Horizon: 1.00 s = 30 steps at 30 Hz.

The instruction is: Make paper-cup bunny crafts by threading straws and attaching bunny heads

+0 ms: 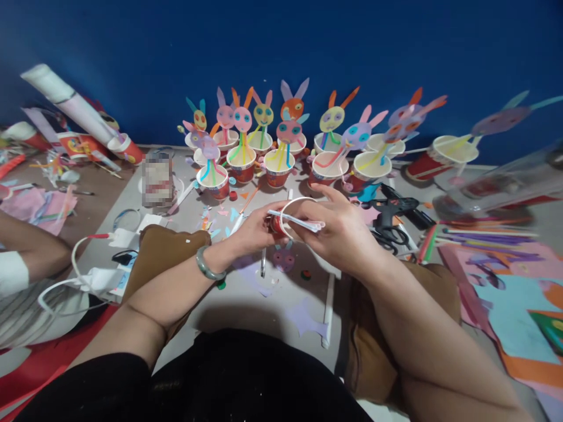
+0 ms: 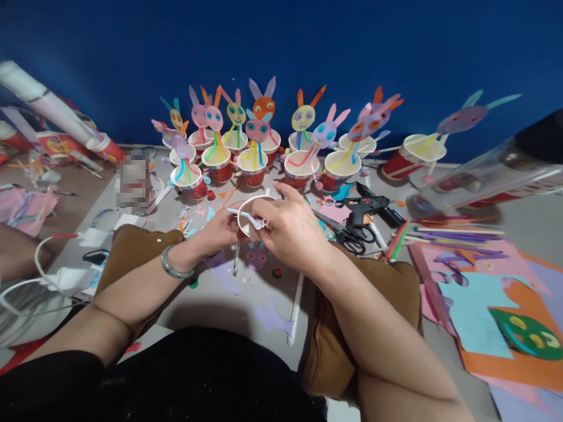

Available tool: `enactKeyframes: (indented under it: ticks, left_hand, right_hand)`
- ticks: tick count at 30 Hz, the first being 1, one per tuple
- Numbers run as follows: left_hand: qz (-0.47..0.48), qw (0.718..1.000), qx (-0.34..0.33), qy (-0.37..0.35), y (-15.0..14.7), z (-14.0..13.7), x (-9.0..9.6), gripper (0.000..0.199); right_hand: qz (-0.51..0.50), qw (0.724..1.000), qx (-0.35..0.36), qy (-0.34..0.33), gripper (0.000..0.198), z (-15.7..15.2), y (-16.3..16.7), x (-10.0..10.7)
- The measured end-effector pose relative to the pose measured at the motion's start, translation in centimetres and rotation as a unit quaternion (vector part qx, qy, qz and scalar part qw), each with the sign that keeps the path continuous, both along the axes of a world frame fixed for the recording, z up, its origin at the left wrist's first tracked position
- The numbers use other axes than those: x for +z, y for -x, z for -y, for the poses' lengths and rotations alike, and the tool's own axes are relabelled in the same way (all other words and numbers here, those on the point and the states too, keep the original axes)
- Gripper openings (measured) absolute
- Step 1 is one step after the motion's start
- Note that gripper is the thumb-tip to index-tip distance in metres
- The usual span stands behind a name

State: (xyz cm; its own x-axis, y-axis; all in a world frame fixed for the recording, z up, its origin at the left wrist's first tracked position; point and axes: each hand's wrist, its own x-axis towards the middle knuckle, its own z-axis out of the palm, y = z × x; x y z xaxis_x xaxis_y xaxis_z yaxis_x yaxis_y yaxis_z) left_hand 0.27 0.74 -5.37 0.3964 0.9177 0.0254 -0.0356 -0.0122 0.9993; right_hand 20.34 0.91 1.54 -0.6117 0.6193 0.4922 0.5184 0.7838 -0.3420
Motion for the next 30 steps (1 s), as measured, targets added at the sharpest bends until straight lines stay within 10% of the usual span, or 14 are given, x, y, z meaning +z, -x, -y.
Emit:
enactKeyframes:
  ticks: [30]
  left_hand:
    - [0.024, 0.998, 0.049, 0.042, -0.5, 0.4, 0.4, 0.081]
  right_hand:
    - [-0.016, 0.997, 0.006, 0.074, 0.018, -0.1, 0.5, -0.8]
